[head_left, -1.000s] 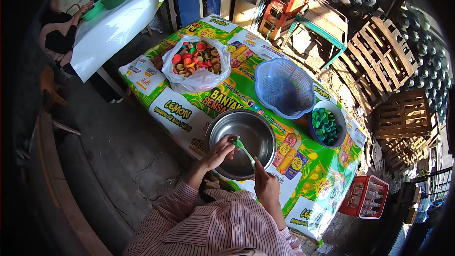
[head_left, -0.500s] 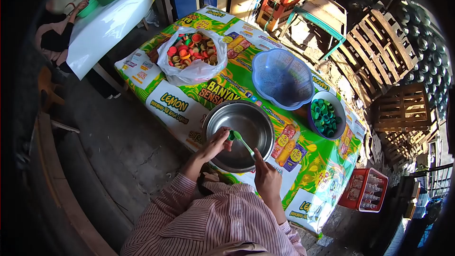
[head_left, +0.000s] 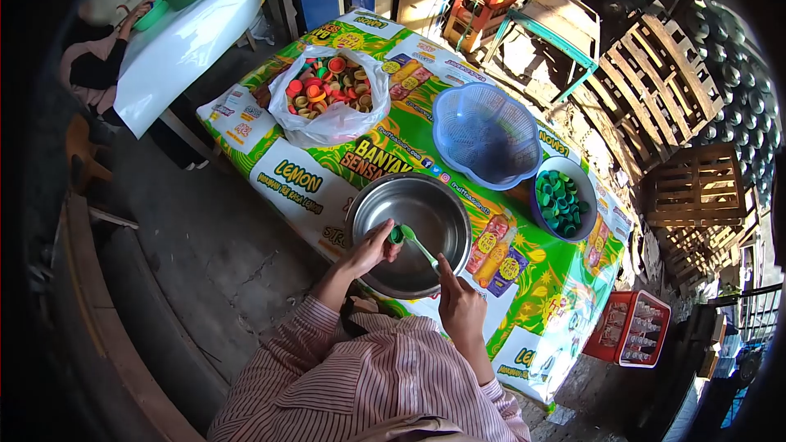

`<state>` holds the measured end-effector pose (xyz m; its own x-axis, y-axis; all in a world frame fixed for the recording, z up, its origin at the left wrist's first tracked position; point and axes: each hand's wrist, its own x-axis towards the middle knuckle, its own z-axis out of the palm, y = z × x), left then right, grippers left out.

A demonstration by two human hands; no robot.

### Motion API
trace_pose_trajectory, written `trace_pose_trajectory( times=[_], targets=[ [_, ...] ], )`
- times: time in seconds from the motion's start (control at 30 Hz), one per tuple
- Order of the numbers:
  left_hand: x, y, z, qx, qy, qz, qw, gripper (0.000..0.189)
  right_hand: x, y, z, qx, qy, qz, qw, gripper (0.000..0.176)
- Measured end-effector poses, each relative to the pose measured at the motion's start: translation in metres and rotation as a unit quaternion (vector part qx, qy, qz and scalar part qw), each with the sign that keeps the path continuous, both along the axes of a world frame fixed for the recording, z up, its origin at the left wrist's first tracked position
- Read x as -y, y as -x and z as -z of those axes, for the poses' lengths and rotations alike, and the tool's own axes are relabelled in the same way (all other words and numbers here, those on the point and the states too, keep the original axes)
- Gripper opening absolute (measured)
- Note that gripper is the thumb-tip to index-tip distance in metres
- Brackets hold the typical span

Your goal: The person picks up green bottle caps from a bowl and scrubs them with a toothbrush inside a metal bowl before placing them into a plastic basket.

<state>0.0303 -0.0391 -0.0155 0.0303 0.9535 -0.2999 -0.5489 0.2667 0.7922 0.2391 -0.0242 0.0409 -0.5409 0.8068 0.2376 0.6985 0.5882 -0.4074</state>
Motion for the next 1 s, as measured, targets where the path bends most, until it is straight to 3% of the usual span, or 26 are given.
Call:
trace_pose_trajectory(
  times=[0.07, 0.1, 0.2, 0.37, 0.47, 0.6, 0.73, 0.8, 1.0],
  targets=[
    [-0.001, 0.001, 0.002, 0.044, -0.011, 0.003, 0.999, 0.036, 0.0, 0.0, -0.01, -0.024, 0.008, 0.007, 1.0, 0.043],
    [-0.001, -0.001, -0.005, 0.044, -0.012, 0.003, 0.999, 0.036, 0.002, 0.002, -0.021, 0.015, 0.058, 0.01, 0.998, 0.04],
    [0.0, -0.006, -0.016, 0.058, 0.023, -0.056, 0.996, 0.032, 0.001, 0.001, -0.01, 0.036, 0.067, -0.002, 0.997, 0.04],
    [-0.001, -0.007, -0.012, 0.118, 0.014, -0.028, 0.993, 0.036, -0.001, -0.001, -0.014, -0.01, 0.051, 0.022, 0.998, 0.041],
    [0.0, -0.005, -0.01, 0.104, 0.028, 0.002, 0.994, 0.04, 0.0, -0.002, -0.011, 0.021, 0.073, -0.026, 0.997, 0.042],
    [-0.002, -0.004, -0.016, 0.101, 0.078, 0.012, 0.992, 0.046, -0.007, -0.007, -0.006, -0.013, -0.006, 0.0, 1.0, 0.046],
    [-0.013, 0.004, -0.024, -0.023, 0.161, 0.025, 0.986, 0.048, -0.008, -0.014, -0.012, 0.049, -0.008, -0.058, 0.997, 0.042],
    [-0.019, 0.009, -0.027, -0.126, 0.152, 0.107, 0.974, 0.048, -0.014, -0.016, -0.01, 0.02, -0.016, -0.021, 0.999, 0.043],
    [-0.032, 0.011, -0.038, -0.185, 0.129, 0.131, 0.965, 0.047, -0.015, -0.017, -0.011, 0.024, -0.022, -0.046, 0.998, 0.041]
  ],
)
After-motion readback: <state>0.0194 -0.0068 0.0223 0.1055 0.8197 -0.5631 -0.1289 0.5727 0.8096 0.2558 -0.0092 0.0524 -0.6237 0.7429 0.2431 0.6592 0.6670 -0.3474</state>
